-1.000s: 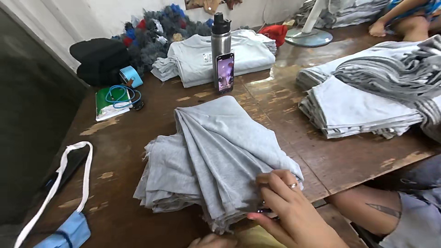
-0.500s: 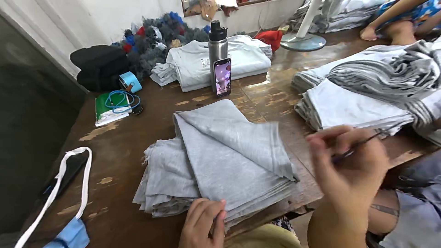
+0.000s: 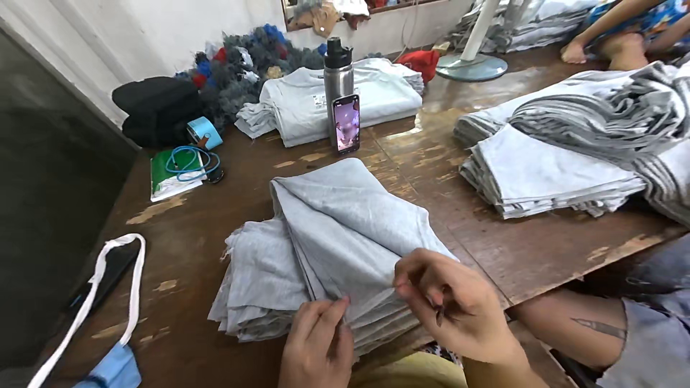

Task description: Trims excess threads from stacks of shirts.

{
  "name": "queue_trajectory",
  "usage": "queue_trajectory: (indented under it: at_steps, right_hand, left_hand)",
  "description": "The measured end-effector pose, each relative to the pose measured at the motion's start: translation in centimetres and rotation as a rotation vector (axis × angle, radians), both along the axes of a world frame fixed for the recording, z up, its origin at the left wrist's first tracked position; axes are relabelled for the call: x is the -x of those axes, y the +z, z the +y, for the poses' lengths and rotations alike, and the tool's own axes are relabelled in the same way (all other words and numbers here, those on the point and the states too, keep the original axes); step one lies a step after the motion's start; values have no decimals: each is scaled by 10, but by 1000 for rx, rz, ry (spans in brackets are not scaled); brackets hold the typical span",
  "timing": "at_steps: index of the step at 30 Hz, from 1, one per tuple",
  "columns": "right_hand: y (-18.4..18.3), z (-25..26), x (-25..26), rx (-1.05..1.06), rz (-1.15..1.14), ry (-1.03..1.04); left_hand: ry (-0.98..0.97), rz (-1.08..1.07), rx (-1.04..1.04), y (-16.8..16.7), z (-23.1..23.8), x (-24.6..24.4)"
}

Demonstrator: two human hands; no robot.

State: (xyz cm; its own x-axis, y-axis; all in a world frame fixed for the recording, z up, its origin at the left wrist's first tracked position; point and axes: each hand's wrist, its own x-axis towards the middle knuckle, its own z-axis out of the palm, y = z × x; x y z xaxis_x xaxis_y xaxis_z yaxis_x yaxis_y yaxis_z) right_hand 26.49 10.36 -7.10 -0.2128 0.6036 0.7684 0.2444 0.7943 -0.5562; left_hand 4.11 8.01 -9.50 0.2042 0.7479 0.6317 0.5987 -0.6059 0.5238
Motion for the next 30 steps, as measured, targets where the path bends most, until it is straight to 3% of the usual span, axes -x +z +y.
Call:
queue_trajectory:
  at_steps: [2,4,7,10,19,24,30]
  right_hand:
    - [-4,7,8,-18,20,-107]
    - [-17,15,17,48,-22,-184]
    - [-33,16,21,190,-102,-147]
    - [-33,5,12,222,-44,-73]
    - [-35,-21,6,165,-294,-120]
    - [-41,-27,13,123,-354,-229]
    - [-39,-31,29,117,-364,-287]
  left_hand:
    - [-49,-49,13,3,3,-7]
    - [-160,-279,127,6,3,-14]
    - [-368,-761,404,13,2,-17]
    - [-440,-975,494,4,1,-15]
    - [-337,-866,328,-8,2,-23]
    - [-392,-886,357,-7,-2,-17]
    - [-392,-740,303,-4,-9,-10]
